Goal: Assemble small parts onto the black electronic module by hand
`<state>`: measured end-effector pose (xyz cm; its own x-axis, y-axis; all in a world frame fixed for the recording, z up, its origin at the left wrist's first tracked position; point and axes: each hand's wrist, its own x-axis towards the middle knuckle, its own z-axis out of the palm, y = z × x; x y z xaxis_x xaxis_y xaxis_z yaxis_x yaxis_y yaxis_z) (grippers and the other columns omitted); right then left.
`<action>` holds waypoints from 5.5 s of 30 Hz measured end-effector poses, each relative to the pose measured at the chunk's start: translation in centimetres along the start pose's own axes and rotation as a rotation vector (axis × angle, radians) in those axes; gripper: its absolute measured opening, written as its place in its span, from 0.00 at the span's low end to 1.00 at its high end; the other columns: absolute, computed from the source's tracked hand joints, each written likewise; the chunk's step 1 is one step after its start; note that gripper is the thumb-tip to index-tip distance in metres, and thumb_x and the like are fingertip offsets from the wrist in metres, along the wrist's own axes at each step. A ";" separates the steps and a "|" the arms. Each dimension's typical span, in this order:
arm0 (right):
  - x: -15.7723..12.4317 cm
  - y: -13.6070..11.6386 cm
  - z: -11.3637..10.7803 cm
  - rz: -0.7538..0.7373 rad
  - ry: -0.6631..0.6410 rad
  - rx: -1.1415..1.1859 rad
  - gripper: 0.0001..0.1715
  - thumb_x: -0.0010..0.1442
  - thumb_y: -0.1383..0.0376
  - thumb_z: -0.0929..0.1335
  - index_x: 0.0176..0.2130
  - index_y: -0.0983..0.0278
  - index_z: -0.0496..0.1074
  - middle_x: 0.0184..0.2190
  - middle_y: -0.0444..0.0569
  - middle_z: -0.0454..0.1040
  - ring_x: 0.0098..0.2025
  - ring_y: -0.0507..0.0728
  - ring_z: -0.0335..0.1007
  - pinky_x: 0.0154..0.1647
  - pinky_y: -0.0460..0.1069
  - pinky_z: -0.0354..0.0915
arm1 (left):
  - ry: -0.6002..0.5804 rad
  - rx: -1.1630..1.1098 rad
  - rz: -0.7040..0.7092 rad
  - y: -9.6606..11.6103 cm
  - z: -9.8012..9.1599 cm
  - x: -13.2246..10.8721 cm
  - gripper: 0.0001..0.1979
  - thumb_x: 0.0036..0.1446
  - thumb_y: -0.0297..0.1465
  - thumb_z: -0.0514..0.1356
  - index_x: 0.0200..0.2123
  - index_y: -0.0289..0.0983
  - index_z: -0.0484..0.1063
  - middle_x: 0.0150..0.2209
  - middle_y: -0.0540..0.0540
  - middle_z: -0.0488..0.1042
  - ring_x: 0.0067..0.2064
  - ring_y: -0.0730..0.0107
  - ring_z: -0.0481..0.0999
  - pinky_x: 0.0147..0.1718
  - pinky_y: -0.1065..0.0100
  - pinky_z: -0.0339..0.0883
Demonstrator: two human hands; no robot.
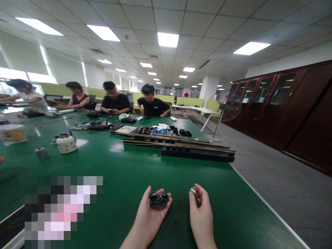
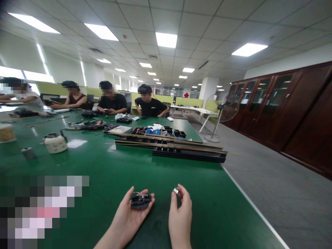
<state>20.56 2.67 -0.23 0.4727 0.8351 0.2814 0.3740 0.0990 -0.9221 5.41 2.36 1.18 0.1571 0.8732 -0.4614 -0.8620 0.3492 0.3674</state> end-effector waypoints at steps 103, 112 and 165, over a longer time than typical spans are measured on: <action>-3.1 -2.5 1.0 -0.308 -0.571 0.061 0.21 0.51 0.72 0.63 0.46 0.61 0.67 0.47 0.50 0.70 0.50 0.57 0.65 0.52 0.51 0.61 | -0.288 0.029 -0.122 -0.4 -0.7 -0.3 0.17 0.58 0.38 0.48 0.37 0.33 0.71 0.31 0.40 0.78 0.34 0.58 0.78 0.30 0.65 0.68; -3.0 -1.0 1.3 -0.302 -0.527 0.028 0.18 0.55 0.67 0.62 0.46 0.61 0.68 0.49 0.52 0.67 0.52 0.57 0.63 0.54 0.52 0.60 | -0.180 0.028 -0.096 -0.5 -0.3 -0.6 0.14 0.59 0.36 0.48 0.38 0.33 0.69 0.32 0.40 0.77 0.30 0.67 0.78 0.33 0.66 0.68; -2.9 -1.9 1.1 -0.244 -0.539 -0.029 0.12 0.51 0.67 0.65 0.36 0.58 0.74 0.45 0.51 0.69 0.50 0.60 0.64 0.51 0.56 0.61 | -0.084 0.130 -0.031 -0.4 0.1 -0.6 0.12 0.58 0.34 0.48 0.31 0.35 0.67 0.23 0.43 0.76 0.25 0.64 0.77 0.25 0.67 0.67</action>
<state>17.59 0.62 0.43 -0.0987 0.9479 0.3030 0.4460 0.3143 -0.8380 5.70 1.76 1.40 0.2270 0.8849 -0.4066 -0.7875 0.4125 0.4580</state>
